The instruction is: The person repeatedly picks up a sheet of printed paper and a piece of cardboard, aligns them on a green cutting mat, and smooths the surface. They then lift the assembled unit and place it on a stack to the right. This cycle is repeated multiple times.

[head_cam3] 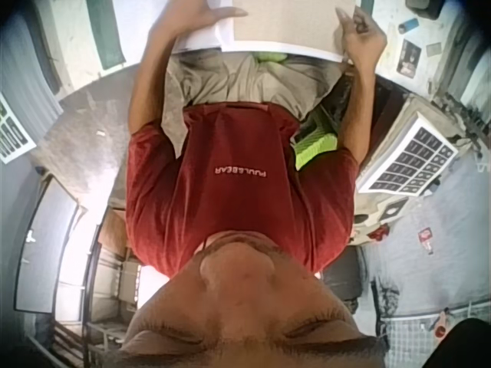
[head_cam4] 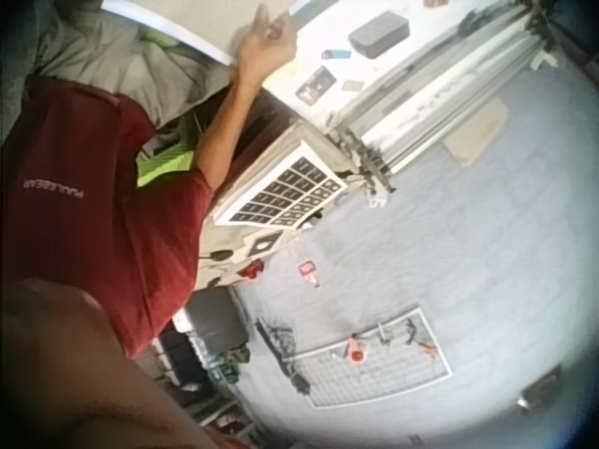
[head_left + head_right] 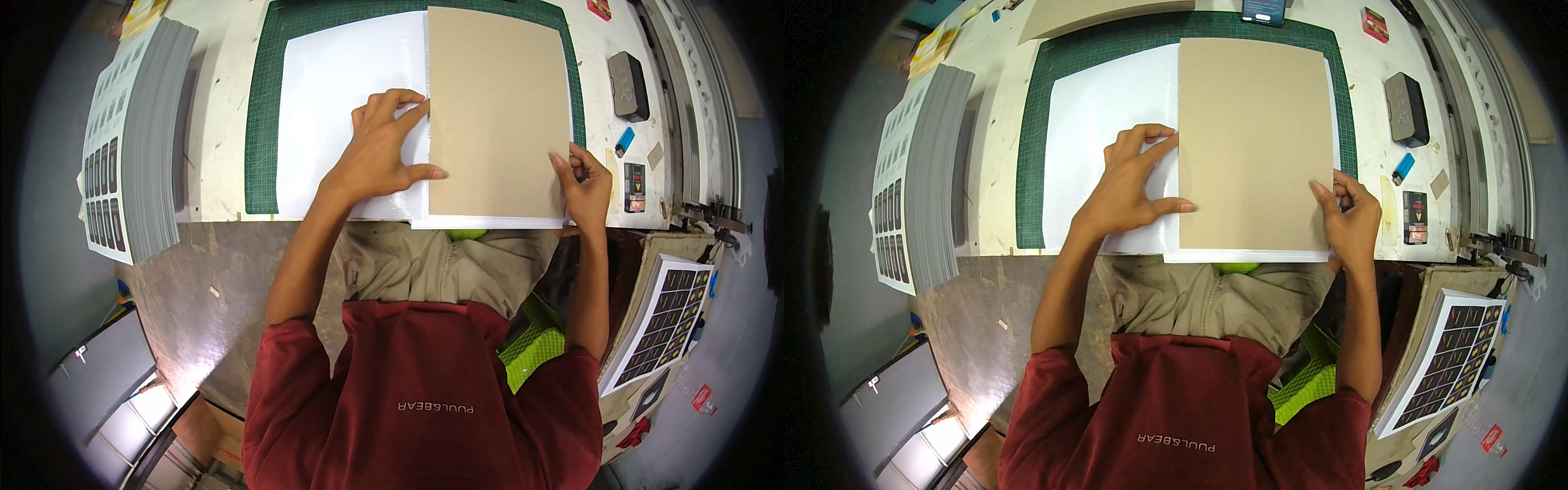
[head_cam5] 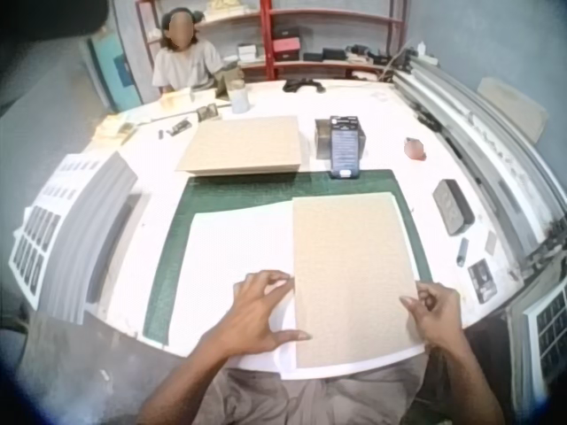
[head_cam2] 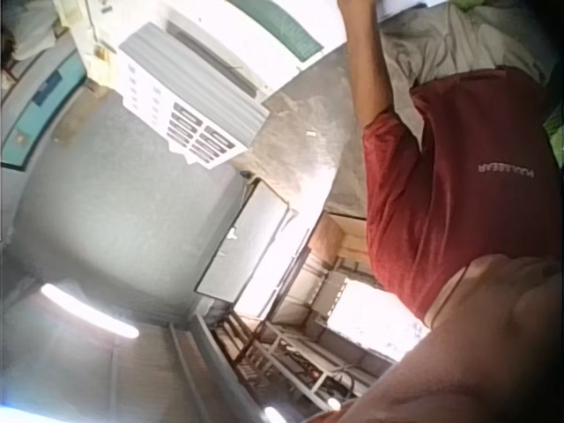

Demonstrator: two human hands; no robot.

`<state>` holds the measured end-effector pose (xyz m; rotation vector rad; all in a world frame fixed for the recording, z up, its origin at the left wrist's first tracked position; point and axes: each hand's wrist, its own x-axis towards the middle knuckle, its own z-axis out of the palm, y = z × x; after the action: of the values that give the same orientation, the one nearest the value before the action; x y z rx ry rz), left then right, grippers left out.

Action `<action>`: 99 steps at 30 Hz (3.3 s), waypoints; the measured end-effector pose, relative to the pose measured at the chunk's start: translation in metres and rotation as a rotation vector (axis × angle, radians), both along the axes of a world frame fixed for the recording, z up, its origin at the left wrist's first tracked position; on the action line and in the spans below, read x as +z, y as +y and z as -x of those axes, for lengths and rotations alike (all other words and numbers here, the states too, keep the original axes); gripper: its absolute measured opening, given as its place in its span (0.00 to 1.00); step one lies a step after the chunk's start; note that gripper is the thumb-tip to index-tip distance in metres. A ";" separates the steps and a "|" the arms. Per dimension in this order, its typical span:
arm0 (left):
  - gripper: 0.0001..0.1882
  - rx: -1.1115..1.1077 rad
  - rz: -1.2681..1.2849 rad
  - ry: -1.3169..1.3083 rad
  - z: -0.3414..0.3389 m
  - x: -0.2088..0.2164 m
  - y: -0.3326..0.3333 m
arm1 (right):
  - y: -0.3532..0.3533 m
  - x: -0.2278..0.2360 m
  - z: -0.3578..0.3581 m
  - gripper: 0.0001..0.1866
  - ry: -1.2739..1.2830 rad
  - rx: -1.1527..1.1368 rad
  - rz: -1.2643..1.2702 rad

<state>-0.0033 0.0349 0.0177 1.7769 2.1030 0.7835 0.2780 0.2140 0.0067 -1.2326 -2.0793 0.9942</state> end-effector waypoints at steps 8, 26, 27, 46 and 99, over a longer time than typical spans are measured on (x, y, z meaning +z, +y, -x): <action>0.51 0.006 0.020 -0.022 0.000 -0.003 -0.001 | 0.002 -0.003 -0.002 0.21 -0.065 -0.014 -0.031; 0.53 0.033 -0.006 -0.075 -0.001 0.001 -0.003 | -0.004 -0.003 0.003 0.19 -0.035 -0.042 -0.028; 0.53 0.043 -0.001 -0.083 -0.001 0.002 -0.003 | -0.004 -0.002 0.003 0.19 -0.028 -0.039 -0.021; 0.48 0.000 -0.002 -0.038 0.000 -0.001 -0.003 | 0.001 -0.006 0.001 0.21 -0.066 -0.044 -0.052; 0.39 0.376 -0.214 0.099 -0.076 -0.009 -0.108 | -0.032 0.023 0.067 0.30 -0.472 0.450 -0.448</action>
<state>0.0732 -0.0732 0.0087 1.5613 2.5469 1.0709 0.2109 0.1816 0.0294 -0.8337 -2.8323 0.3703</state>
